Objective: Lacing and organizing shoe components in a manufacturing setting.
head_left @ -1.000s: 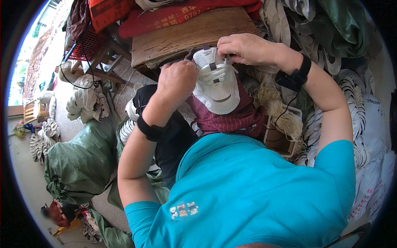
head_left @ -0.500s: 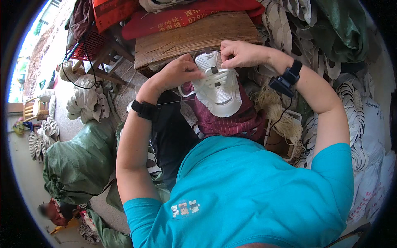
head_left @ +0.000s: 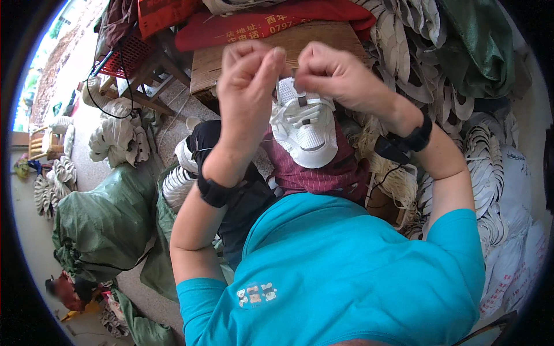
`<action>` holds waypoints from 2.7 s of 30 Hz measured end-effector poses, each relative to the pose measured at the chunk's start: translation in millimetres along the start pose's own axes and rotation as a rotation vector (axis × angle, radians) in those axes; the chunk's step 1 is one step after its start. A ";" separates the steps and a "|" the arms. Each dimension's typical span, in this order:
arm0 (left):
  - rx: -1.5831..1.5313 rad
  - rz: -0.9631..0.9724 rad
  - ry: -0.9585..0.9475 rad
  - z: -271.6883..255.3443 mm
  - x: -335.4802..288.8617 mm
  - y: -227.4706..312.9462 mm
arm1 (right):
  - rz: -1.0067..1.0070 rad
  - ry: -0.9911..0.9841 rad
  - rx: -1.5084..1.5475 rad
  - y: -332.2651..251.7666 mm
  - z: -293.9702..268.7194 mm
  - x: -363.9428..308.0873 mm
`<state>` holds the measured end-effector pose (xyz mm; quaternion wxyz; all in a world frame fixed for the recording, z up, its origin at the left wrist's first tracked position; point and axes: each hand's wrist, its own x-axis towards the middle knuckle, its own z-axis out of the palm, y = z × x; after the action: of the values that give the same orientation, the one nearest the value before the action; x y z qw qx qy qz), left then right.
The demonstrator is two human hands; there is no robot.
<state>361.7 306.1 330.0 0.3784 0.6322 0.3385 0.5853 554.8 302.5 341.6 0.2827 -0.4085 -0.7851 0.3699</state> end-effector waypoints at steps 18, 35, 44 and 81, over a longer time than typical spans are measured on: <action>-0.135 -0.451 -0.743 -14.1 -8.6 -31.1 | -0.123 -0.007 0.531 -4.6 13.1 2.4; -0.289 -0.693 -0.036 -63.1 -38.2 -77.0 | 0.120 0.397 -0.349 89.9 -2.2 -43.7; 0.030 -0.521 -0.186 -45.6 -44.9 -78.1 | 0.153 0.228 -0.251 64.2 11.0 -46.0; 0.854 -0.161 -0.640 -29.4 -19.6 -65.7 | 0.299 -0.333 0.128 68.2 -22.4 -15.8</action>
<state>331.6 323.3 263.9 0.2157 0.8486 0.4615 0.1426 609.0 323.6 296.7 0.1169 -0.4347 -0.7265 0.5191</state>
